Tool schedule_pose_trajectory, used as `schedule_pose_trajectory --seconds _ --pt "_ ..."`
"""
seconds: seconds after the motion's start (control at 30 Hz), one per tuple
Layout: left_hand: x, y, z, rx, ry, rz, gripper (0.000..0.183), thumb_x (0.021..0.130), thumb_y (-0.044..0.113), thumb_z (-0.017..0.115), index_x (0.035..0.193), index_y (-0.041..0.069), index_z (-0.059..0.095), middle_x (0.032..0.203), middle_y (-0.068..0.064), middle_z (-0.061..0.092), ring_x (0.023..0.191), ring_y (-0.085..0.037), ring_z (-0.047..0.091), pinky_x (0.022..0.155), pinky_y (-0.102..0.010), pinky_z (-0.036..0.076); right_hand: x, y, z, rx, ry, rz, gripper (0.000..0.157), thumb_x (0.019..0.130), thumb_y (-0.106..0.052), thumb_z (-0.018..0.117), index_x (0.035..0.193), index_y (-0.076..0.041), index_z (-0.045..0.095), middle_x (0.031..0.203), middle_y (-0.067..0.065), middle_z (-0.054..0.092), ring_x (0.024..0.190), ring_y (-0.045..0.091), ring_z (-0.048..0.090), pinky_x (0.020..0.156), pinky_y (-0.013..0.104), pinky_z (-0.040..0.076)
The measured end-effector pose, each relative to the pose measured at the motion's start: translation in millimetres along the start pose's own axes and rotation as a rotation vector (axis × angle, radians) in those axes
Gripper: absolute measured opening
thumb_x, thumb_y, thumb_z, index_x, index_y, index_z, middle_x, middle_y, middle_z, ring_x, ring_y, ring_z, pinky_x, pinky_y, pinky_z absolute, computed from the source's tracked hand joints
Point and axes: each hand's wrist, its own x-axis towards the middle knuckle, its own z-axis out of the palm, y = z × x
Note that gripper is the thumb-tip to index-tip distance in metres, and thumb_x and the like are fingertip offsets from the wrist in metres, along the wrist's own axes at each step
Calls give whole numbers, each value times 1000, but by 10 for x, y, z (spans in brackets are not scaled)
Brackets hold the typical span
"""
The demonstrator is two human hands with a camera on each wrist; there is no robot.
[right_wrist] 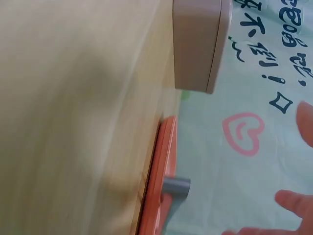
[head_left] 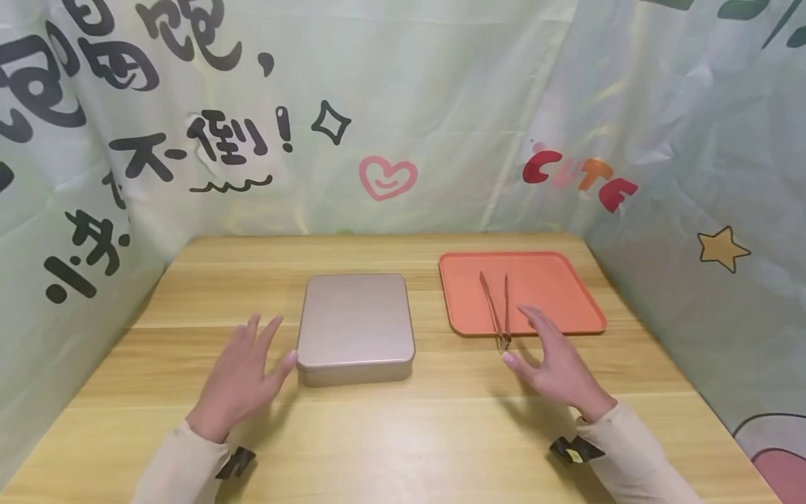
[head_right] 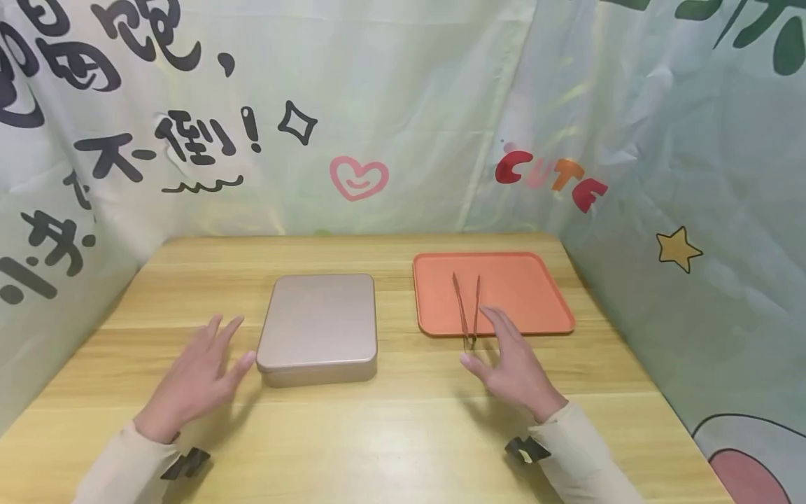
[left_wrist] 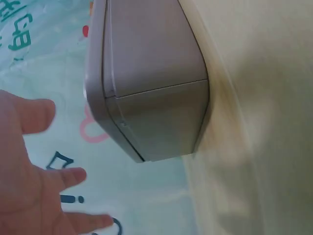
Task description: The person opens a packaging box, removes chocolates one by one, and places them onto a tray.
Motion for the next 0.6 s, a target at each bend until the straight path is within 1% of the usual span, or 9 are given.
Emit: schedule_pose_trajectory --seconds 0.07,0.13,0.2,0.3,0.37,0.53,0.6 --pt "43 -29 19 -107 -41 21 70 101 45 45 150 -1 25 151 -37 17 135 -58 19 106 -72 21 82 -13 47 75 8 -31 79 88 -22 73 150 -3 28 150 25 33 128 49 40 100 66 37" --pt "79 -59 47 -198 -83 48 72 101 42 46 151 -3 20 153 -35 16 136 -56 19 106 -72 22 150 -32 98 130 -2 -53 78 88 -20 73 149 -1 28 149 26 34 128 48 41 101 63 39" --pt "109 -85 80 -257 -120 75 74 101 40 48 152 -4 16 154 -32 17 137 -53 21 108 -68 23 212 -62 149 170 -30 -68 79 89 -21 73 149 0 27 150 26 33 129 47 39 103 60 39" --pt "135 -117 109 -270 -173 93 80 100 44 50 153 -2 11 154 -30 18 136 -52 25 110 -65 24 291 -123 235 195 -79 -74 81 89 -25 72 151 -1 25 151 25 32 130 46 39 104 59 39" --pt "145 -135 115 -263 -199 89 85 99 47 51 154 -1 8 154 -29 19 134 -52 29 110 -63 26 344 -170 299 205 -113 -82 82 89 -25 72 151 -2 24 152 23 31 131 44 39 105 58 39" --pt "163 -154 115 -275 -237 75 94 94 53 55 154 -1 6 154 -29 22 130 -52 35 106 -64 32 459 -285 461 239 -188 -94 84 87 -19 74 152 -4 22 154 20 29 133 42 39 106 56 39" --pt "174 -162 126 -286 -246 69 97 93 55 57 153 -2 6 154 -28 22 130 -52 35 106 -64 32 502 -327 519 253 -212 -99 84 87 -17 74 152 -3 22 153 22 29 132 42 39 106 57 38"
